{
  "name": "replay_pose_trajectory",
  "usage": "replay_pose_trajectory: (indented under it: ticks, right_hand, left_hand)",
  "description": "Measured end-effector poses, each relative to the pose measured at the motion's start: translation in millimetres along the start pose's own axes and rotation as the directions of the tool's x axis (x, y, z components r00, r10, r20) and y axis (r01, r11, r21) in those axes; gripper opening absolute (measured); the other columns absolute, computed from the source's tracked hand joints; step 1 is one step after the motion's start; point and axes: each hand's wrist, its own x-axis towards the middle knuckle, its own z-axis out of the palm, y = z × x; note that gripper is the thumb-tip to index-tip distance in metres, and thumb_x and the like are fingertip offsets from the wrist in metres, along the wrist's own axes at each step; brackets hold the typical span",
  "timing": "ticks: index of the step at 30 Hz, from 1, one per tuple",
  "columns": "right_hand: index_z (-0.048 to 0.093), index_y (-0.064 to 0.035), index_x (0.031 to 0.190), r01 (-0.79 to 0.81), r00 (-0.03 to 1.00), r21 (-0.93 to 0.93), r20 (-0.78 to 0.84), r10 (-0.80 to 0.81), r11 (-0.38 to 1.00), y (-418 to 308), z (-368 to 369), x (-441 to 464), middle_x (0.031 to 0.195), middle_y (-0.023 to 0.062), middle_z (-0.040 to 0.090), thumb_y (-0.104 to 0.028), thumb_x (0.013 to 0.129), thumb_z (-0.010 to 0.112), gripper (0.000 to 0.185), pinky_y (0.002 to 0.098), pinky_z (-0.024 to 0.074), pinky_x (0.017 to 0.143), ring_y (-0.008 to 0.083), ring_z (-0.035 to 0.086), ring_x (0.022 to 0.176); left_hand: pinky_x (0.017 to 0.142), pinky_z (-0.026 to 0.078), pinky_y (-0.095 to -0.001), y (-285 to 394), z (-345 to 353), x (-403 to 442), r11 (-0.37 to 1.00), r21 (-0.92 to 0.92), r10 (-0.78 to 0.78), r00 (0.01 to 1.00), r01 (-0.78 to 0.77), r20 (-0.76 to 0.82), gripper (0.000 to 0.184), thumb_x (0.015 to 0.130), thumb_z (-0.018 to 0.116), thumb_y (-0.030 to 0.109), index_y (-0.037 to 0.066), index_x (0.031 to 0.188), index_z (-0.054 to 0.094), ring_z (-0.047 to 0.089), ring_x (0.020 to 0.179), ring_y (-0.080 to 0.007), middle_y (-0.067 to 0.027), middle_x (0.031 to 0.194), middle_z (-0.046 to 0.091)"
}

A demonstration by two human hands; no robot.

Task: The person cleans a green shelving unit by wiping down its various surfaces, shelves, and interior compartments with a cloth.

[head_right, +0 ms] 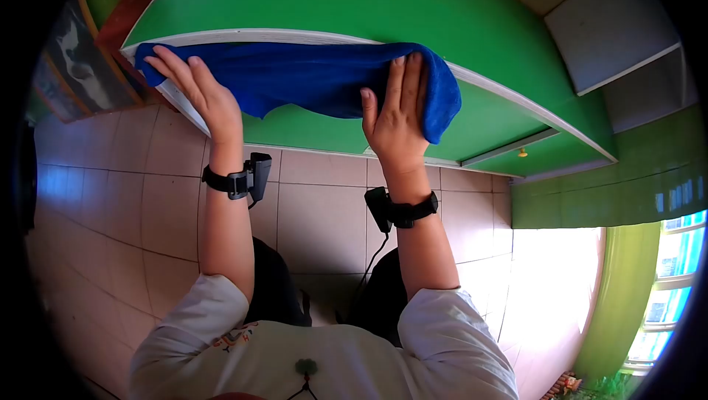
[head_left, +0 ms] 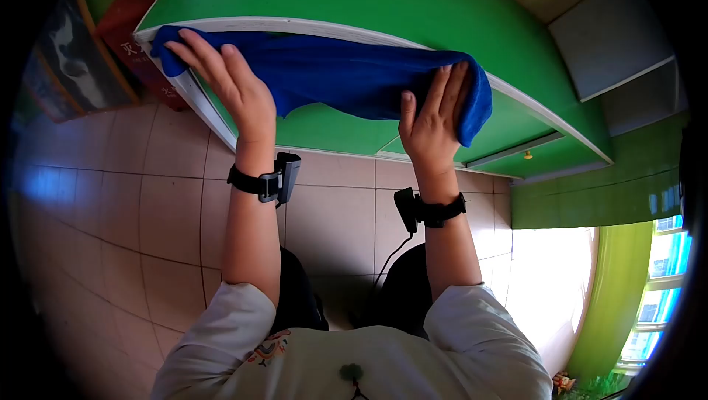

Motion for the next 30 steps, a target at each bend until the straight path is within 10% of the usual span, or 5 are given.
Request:
replay_pose_trajectory:
  ticks: [6,9,18,24,30]
  right_hand:
    - [0.05,-0.0109,0.139,0.179,0.982,0.165,0.035,-0.187,0.97,-48,-1,27,0.147,0.0024,0.045,-0.046,0.091,0.055,0.059,0.0385,0.0302,0.112,0.019,0.043,0.133]
    - [0.056,-0.0155,0.134,0.226,0.972,0.457,-0.056,-0.226,0.86,-37,1,39,0.14,-0.0014,0.053,-0.044,0.089,0.057,0.054,0.0372,0.0388,0.105,0.0216,0.052,0.123]
    - [0.036,0.0017,0.144,-0.074,0.996,0.103,-0.045,0.079,0.992,95,5,-36,0.15,0.0282,0.029,-0.034,0.093,0.056,0.065,0.0507,0.0209,0.115,0.0458,0.027,0.139]
    - [0.017,0.0183,0.141,-0.234,0.907,0.316,-0.27,0.323,0.919,95,3,-27,0.15,0.0402,0.01,-0.022,0.089,0.049,0.073,0.0624,0.0087,0.113,0.0589,0.007,0.139]
    - [0.06,0.0065,0.115,0.062,0.956,0.348,-0.291,0.045,0.936,85,38,-49,0.133,0.0304,0.047,-0.019,0.074,0.062,0.048,0.0563,0.0382,0.1,0.0513,0.047,0.118]
  left_hand:
    - [0.118,0.004,-0.0473,-7,27,-31,0.965,-0.057,0.258,0.963,-0.254,0.077,0.069,0.101,0.033,0.031,-0.004,0.152,0.001,-0.002,0.148,-0.0391,-0.0262,0.158,-0.006]
    - [0.119,0.006,-0.0469,5,44,-44,0.917,-0.187,0.369,0.927,-0.351,0.071,0.068,0.099,0.034,0.026,-0.008,0.15,0.005,0.003,0.147,-0.0392,-0.0261,0.158,0.002]
    - [0.115,0.023,-0.047,53,59,-47,0.79,-0.2,0.611,0.725,-0.579,0.318,0.051,0.099,0.032,0.018,-0.008,0.142,0.037,0.032,0.14,-0.04,-0.0235,0.147,0.041]
    - [0.115,0.018,-0.0512,55,84,-82,0.747,-0.149,0.643,0.647,-0.648,0.41,0.055,0.099,0.04,0.016,-0.007,0.147,0.027,0.023,0.142,-0.0436,-0.0267,0.154,0.023]
    - [0.113,0.013,-0.0576,-22,103,-144,0.737,0.174,0.468,0.678,-0.653,0.567,0.069,0.099,0.046,0.026,-0.007,0.15,0.013,0.016,0.141,-0.0501,-0.0327,0.155,0.008]
